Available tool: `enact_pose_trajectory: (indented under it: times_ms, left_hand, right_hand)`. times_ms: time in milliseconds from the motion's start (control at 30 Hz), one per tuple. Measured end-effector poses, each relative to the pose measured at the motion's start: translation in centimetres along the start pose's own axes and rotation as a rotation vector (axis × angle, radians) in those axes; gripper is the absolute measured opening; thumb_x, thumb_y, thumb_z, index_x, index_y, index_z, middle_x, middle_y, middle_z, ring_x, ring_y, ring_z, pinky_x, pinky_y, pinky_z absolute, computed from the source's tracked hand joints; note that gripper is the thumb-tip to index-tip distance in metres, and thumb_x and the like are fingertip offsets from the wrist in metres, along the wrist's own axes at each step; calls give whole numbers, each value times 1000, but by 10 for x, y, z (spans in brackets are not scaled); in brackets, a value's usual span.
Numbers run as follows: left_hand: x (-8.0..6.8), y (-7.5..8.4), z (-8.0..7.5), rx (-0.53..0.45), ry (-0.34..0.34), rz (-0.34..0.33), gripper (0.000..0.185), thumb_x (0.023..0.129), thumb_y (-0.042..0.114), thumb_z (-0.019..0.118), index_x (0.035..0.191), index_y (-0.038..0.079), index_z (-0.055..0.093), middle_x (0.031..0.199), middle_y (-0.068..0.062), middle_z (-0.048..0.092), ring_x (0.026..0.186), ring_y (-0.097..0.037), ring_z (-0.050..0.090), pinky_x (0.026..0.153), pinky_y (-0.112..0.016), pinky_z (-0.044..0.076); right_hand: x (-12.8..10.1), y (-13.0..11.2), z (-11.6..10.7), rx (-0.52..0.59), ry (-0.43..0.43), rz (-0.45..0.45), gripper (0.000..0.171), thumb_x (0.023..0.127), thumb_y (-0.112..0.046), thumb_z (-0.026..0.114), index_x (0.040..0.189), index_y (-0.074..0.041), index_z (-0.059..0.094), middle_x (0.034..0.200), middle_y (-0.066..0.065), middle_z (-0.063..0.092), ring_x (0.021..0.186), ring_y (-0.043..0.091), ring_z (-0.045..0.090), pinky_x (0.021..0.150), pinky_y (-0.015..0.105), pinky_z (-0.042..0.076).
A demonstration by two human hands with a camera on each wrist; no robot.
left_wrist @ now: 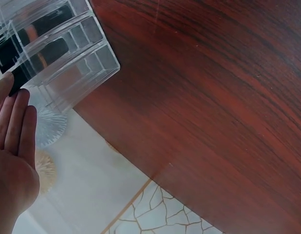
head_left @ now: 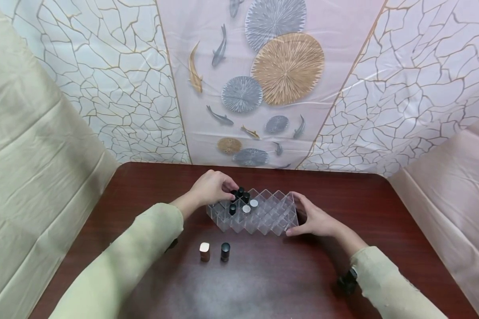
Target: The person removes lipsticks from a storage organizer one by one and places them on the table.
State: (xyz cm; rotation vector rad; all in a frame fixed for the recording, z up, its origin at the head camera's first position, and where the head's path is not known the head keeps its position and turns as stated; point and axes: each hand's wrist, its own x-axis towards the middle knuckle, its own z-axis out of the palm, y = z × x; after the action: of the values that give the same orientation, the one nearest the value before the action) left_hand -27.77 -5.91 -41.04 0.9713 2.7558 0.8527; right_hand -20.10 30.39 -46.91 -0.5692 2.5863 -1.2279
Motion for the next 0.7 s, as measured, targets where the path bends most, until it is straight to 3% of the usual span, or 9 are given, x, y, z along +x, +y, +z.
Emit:
enact_pose_trajectory:
  times_ms: [100, 300, 567, 700]
  left_hand:
    - [0, 2, -3, -15, 2, -2, 24, 89, 16, 88, 113, 12, 84, 104, -1, 83, 94, -9, 78, 90, -30, 59]
    - [-1, 7, -10, -30, 3, 5, 25, 89, 15, 87, 114, 11, 84, 106, -1, 83, 96, -10, 78, 89, -28, 60]
    - [-2, 14, -26, -47, 13, 25, 25, 88, 15, 88, 113, 12, 85, 105, 1, 83, 96, -9, 78, 87, -27, 60]
    - [-4, 21, -37, -69, 14, 45, 24, 88, 14, 87, 112, 11, 85, 105, -1, 83, 97, -11, 79, 85, -25, 60]
  right_hand:
    - [0, 0, 0, -4, 2, 1, 120, 77, -22, 99, 164, 3, 20, 164, 30, 37, 149, 48, 44, 122, 51, 34]
    - [-1, 0, -1, 5, -3, -1, 121, 77, -22, 99, 165, 2, 19, 166, 29, 35, 150, 47, 42, 121, 35, 32]
    - [-1, 1, 0, 7, 1, -5, 121, 76, -19, 99, 164, 4, 20, 165, 31, 34, 150, 48, 42, 122, 41, 33]
    - [-2, 0, 0, 12, -1, -9, 121, 77, -19, 99, 164, 4, 19, 166, 31, 32, 150, 49, 41, 122, 54, 33]
